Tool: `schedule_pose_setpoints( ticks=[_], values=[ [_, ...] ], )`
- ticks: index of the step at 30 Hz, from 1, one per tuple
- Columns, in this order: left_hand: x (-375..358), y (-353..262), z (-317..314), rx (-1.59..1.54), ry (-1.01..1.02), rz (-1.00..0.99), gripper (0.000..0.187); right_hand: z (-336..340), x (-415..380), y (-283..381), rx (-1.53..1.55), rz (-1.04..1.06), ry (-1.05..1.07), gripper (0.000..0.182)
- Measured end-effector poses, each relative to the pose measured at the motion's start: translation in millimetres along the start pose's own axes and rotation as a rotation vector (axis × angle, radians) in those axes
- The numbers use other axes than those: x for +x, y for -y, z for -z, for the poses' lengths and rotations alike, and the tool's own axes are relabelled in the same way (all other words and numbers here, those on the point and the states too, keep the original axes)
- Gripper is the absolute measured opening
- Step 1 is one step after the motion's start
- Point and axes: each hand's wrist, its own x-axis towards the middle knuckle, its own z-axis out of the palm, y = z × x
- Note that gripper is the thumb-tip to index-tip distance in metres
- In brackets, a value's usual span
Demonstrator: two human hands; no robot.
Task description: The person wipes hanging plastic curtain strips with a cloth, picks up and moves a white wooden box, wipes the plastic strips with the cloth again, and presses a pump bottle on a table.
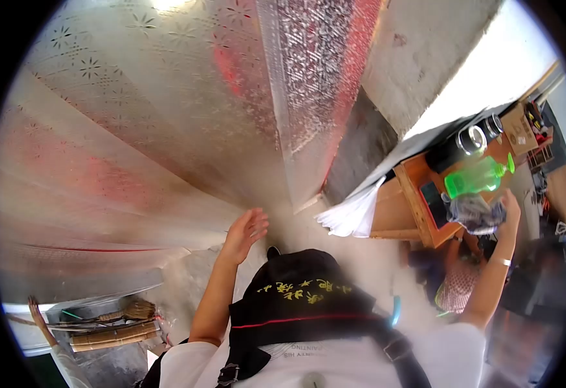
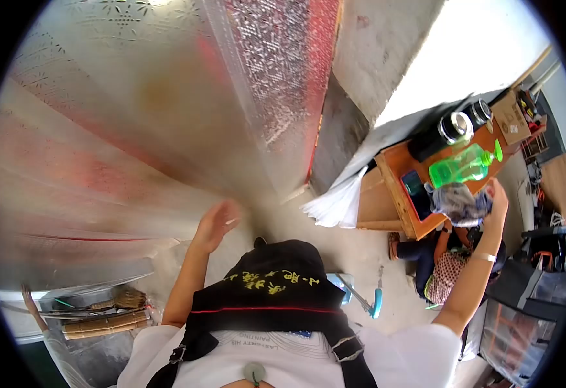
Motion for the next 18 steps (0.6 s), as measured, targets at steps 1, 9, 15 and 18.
schedule_pose_setpoints(
  ticks=[1, 9, 15, 18],
  values=[
    [1.9, -6.1, -13.7, 0.091, 0.031, -0.086, 0.04, -5.0, -23.4, 9.5, 0.064, -0.047, -0.031, 0.026],
    [16.1, -116.0, -138.3, 0.504, 0.317, -0.559, 0.037, -134.9, -155.3, 25.1, 0.604, -0.293, 0.517, 0.019],
    [-3.2, -101.7, -206.7, 1.028, 0.934, -0.801, 0.081, -278.2, -229.7, 72.7, 0.873, -0.369, 0.604, 0.021],
    [6.5, -81.0, -205.9, 0.835, 0.755, -0.769, 0.055, -324.4, -238.8, 80.1, 0.93, -0.296, 0.681, 0.022]
  ],
)
